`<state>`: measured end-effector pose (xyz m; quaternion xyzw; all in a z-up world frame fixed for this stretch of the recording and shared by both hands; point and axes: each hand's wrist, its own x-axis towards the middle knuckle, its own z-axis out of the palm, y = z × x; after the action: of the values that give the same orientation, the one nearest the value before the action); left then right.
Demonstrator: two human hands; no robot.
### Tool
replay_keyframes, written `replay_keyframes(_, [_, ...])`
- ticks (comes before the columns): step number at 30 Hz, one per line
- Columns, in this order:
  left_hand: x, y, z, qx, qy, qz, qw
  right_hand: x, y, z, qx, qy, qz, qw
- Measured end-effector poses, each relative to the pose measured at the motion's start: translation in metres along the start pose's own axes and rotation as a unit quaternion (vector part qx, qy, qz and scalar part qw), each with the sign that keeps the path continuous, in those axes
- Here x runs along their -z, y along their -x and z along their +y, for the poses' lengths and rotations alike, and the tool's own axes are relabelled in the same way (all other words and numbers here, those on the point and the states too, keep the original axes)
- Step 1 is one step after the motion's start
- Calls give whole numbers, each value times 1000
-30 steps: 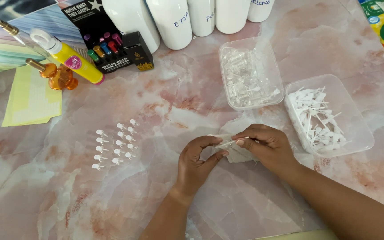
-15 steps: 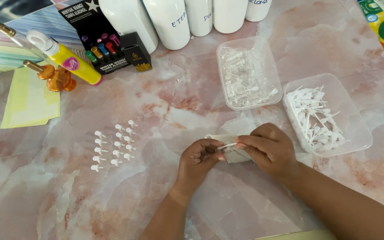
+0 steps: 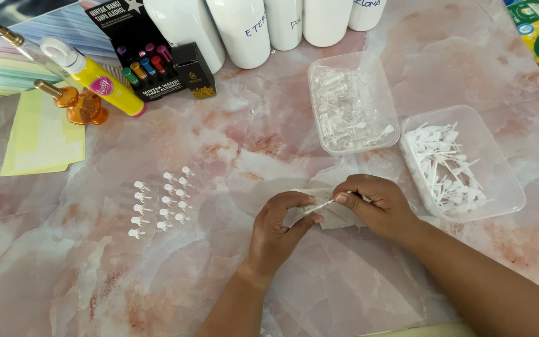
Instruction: The person assembles small glass perfume bottles by inserting cotton wicks into them using a cloth for grip. They then place the assembled bottles on the table in a row.
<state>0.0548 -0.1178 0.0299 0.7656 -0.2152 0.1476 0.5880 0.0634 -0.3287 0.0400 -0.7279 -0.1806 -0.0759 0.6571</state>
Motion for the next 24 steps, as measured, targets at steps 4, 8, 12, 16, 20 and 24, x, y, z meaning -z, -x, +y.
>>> replay_keyframes(4, [-3, 8, -11, 38, 56, -16, 998, 3, 8, 13, 95, 38, 14, 995])
replay_keyframes(8, [0, 9, -12, 44, 86, -15, 995, 0, 6, 12, 201, 125, 48, 970])
replay_keyframes(12, [1, -1, -2, -6, 0, -4, 1000, -3, 3, 11, 307, 206, 56, 928])
replay_keyframes(16, [1, -2, 2, 18, 8, -15, 1000, 2, 5, 7, 180, 165, 20, 969])
replay_keyframes(20, [-5, 4, -4, 71, 58, -25, 995, 1, 7, 17, -2, -27, 9, 1000])
replay_keyframes(24, [-1, 5, -8, 85, 67, -23, 994, -6, 18, 23, 6, 117, 89, 989])
